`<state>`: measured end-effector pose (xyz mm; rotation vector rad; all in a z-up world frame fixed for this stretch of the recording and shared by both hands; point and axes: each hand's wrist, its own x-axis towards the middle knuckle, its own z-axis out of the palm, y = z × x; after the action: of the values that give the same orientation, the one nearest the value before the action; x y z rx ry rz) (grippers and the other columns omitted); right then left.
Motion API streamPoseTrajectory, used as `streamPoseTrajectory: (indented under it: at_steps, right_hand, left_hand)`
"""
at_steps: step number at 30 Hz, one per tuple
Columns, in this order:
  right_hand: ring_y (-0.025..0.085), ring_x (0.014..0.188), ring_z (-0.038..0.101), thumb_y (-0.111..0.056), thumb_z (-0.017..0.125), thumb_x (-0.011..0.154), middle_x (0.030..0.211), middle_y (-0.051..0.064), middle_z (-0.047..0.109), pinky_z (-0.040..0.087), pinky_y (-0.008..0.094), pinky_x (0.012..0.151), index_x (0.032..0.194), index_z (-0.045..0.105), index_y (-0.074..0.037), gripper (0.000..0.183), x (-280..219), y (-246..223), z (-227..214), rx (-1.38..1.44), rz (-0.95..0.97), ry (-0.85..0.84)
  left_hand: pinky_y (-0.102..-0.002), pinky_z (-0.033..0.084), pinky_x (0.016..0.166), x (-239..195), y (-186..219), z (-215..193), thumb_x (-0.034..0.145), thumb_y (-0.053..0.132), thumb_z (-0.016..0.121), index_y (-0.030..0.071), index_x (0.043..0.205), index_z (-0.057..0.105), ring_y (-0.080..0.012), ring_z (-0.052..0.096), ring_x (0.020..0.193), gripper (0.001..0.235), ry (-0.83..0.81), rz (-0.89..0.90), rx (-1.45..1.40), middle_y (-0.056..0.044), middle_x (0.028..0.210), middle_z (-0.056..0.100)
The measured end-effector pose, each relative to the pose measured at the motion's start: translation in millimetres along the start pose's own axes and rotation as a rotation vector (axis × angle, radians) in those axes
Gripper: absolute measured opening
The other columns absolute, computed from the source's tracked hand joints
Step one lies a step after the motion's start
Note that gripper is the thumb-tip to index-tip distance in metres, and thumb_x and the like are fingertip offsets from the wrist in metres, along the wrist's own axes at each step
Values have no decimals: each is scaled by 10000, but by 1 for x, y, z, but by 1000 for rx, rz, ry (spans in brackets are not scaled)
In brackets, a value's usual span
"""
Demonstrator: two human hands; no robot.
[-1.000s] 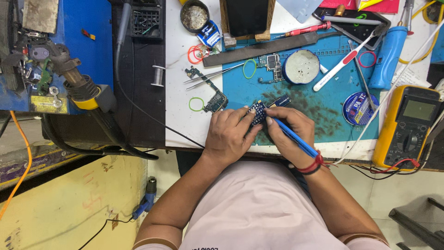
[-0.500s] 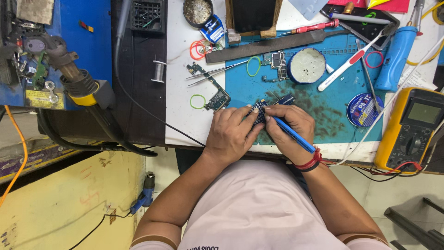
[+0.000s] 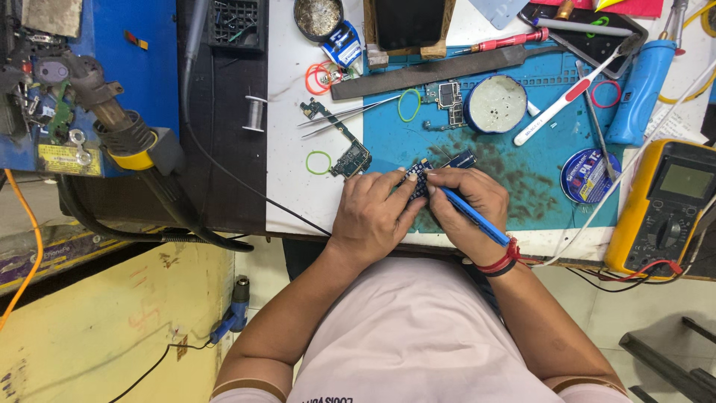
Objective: The person uses a soldering iron and tweezers to work on a small circuit board, then switches to a hot air gun to heat a ribbon cable on a smartphone screen. The person cleans the board with a brush and applies flux before continuing the repair.
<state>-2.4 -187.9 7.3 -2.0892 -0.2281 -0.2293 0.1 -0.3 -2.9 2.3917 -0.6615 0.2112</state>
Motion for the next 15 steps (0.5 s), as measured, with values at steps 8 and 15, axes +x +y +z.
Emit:
streamPoseTrajectory:
  at_steps: [8,15]
  right_hand:
    - [249,942,741,1,742,899,1037,140,759,572,341,862,1031,728,-5,133,-2,2,-1,17,24,-22]
    - [247,944,742,3,740,902,1035,134,759,572,338,866,1034,729,-10,133,-2,4,-1,28,35,-29]
  left_hand:
    - [-423,464,962,-1,1,0,933,288,772,32,1180,731,-254,625,1061,358,-6,-7,-3,-112,1207,694]
    - [-423,463,958,0,0,0,928,290,774,38,1174,735,-252,625,1053,354,-6,-2,7,-111,1208,694]
